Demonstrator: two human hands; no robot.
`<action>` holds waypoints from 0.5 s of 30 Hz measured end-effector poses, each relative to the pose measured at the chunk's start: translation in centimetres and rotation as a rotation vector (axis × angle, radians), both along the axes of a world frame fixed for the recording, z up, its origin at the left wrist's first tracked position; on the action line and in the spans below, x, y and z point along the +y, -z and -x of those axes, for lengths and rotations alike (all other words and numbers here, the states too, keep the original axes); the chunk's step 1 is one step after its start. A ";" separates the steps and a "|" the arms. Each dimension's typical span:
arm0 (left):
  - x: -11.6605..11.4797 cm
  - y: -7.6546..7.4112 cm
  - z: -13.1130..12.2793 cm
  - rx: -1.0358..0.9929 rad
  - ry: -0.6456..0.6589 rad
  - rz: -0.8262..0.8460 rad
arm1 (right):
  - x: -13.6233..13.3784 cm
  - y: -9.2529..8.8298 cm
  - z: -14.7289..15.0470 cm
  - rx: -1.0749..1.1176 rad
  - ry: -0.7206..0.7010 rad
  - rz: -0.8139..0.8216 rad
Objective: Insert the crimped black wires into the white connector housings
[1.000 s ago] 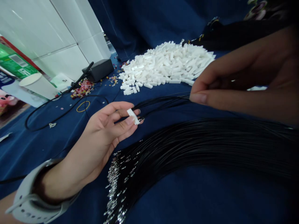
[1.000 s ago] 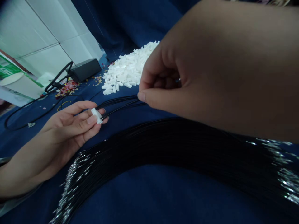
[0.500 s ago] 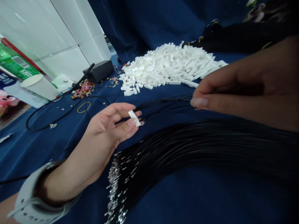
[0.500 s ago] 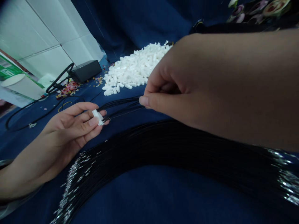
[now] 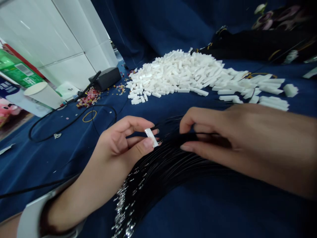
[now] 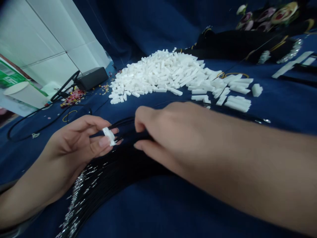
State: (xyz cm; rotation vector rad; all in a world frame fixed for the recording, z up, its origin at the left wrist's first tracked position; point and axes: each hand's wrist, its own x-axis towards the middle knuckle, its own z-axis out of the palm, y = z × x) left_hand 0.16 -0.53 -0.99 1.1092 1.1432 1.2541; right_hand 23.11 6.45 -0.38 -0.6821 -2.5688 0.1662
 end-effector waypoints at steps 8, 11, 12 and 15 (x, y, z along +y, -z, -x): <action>-0.1 -0.2 -0.4 -0.021 0.031 0.016 | -1.2 1.3 1.8 -0.017 -0.096 -0.141; -0.1 -0.1 -0.6 -0.030 0.038 0.015 | -1.0 1.7 1.9 -0.009 -0.143 -0.151; -0.1 -0.1 -0.7 -0.032 0.036 0.011 | -0.9 1.8 1.9 -0.005 -0.153 -0.163; -0.1 0.0 -0.7 -0.028 0.028 0.015 | -1.0 1.9 2.1 -0.004 -0.174 -0.216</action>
